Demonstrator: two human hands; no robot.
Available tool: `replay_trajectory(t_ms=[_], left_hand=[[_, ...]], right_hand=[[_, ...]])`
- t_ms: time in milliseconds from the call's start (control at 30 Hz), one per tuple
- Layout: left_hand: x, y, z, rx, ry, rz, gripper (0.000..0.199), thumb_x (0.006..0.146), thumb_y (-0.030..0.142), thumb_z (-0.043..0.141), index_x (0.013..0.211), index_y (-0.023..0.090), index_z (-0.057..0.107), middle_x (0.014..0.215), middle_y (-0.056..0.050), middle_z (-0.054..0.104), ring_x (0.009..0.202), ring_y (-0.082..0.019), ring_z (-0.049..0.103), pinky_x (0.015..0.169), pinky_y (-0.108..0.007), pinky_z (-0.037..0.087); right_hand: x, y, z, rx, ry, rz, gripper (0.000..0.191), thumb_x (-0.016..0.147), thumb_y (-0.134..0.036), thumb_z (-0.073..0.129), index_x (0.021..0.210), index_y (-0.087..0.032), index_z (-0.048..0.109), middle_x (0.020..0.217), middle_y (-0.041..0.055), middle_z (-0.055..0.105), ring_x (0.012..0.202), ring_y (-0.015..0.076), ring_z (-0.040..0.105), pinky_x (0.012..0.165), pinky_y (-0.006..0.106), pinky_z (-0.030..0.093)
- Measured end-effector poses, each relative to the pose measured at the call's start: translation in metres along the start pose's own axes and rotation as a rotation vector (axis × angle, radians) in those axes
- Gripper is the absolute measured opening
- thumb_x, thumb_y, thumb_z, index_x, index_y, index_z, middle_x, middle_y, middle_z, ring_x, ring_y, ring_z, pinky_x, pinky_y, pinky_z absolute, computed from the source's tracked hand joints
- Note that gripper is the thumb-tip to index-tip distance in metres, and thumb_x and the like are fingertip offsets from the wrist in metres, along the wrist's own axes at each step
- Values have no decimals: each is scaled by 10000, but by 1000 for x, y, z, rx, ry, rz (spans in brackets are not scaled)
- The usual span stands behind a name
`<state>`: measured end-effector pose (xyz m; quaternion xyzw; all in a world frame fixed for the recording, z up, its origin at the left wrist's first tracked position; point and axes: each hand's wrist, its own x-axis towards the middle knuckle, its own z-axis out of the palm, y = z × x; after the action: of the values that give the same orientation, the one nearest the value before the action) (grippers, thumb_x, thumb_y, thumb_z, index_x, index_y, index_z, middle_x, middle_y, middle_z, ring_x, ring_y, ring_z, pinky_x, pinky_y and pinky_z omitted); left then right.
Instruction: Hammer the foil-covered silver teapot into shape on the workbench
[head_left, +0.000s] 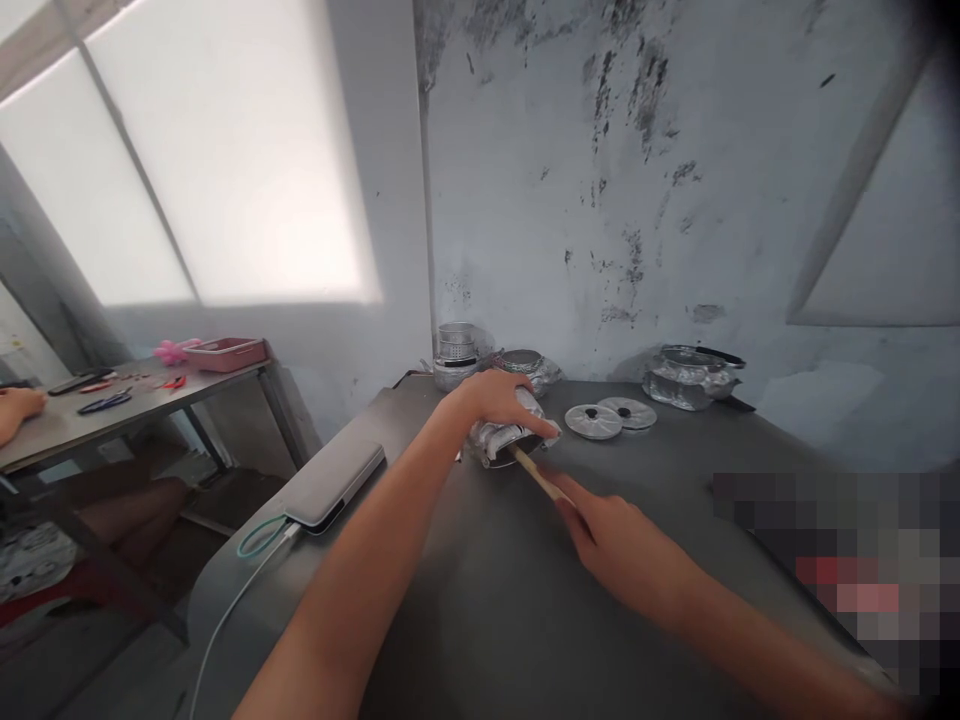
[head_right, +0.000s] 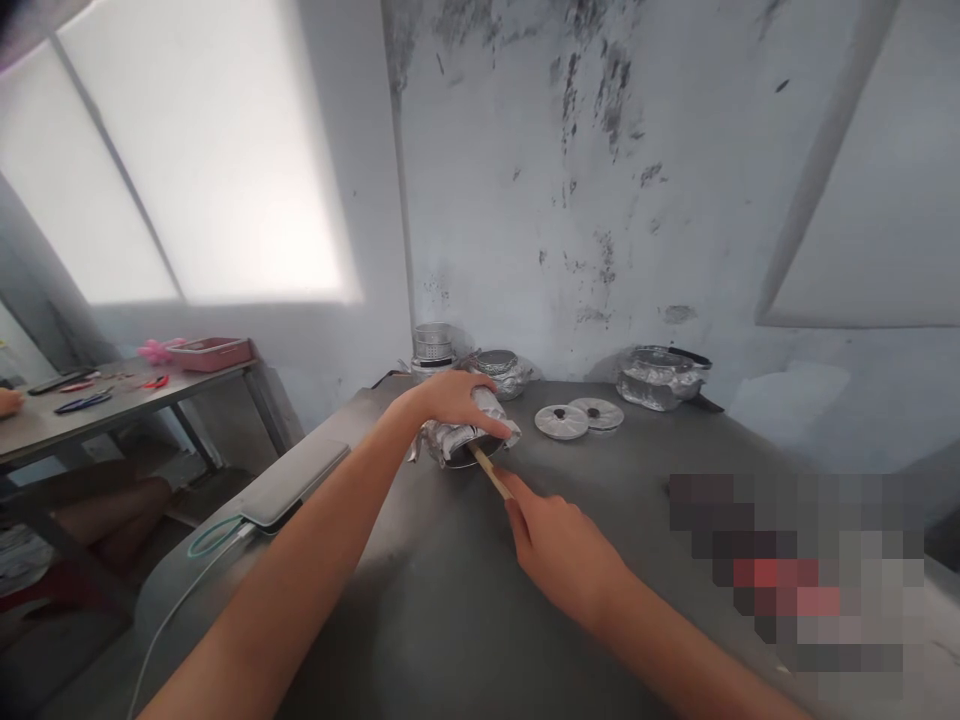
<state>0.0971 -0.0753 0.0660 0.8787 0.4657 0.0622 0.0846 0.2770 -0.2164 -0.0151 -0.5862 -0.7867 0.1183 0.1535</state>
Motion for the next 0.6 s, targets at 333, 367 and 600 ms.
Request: replay_trajectory(t_ms=[333, 367, 600], left_hand=[[2, -2, 3, 37, 4, 6, 1062, 574, 945, 538, 1430, 323, 445, 1454, -47, 513, 1256, -362, 520, 979, -408, 449], [2, -2, 3, 38, 10, 5, 1067, 575, 943, 539, 1434, 319, 443, 1459, -46, 509, 1261, -362, 516, 990, -409, 443], [1, 0, 4, 32, 17, 8, 1049, 569, 942, 546, 1420, 336, 455, 1452, -38, 516, 1257, -354, 522, 980, -410, 457]], right_hand=[[-3, -1, -10, 80, -2, -3, 466, 1005, -299, 317, 1453, -325, 443, 748, 7, 717, 688, 232, 691, 646, 283, 413], [-3, 0, -10, 79, -13, -1, 460, 1006, -303, 315, 1446, -328, 445, 729, 4, 708, 669, 231, 684, 635, 283, 407], [-3, 1, -4, 45, -52, 17, 443, 1004, -300, 312, 1419, -322, 467, 772, 29, 711, 685, 236, 682, 614, 288, 387]])
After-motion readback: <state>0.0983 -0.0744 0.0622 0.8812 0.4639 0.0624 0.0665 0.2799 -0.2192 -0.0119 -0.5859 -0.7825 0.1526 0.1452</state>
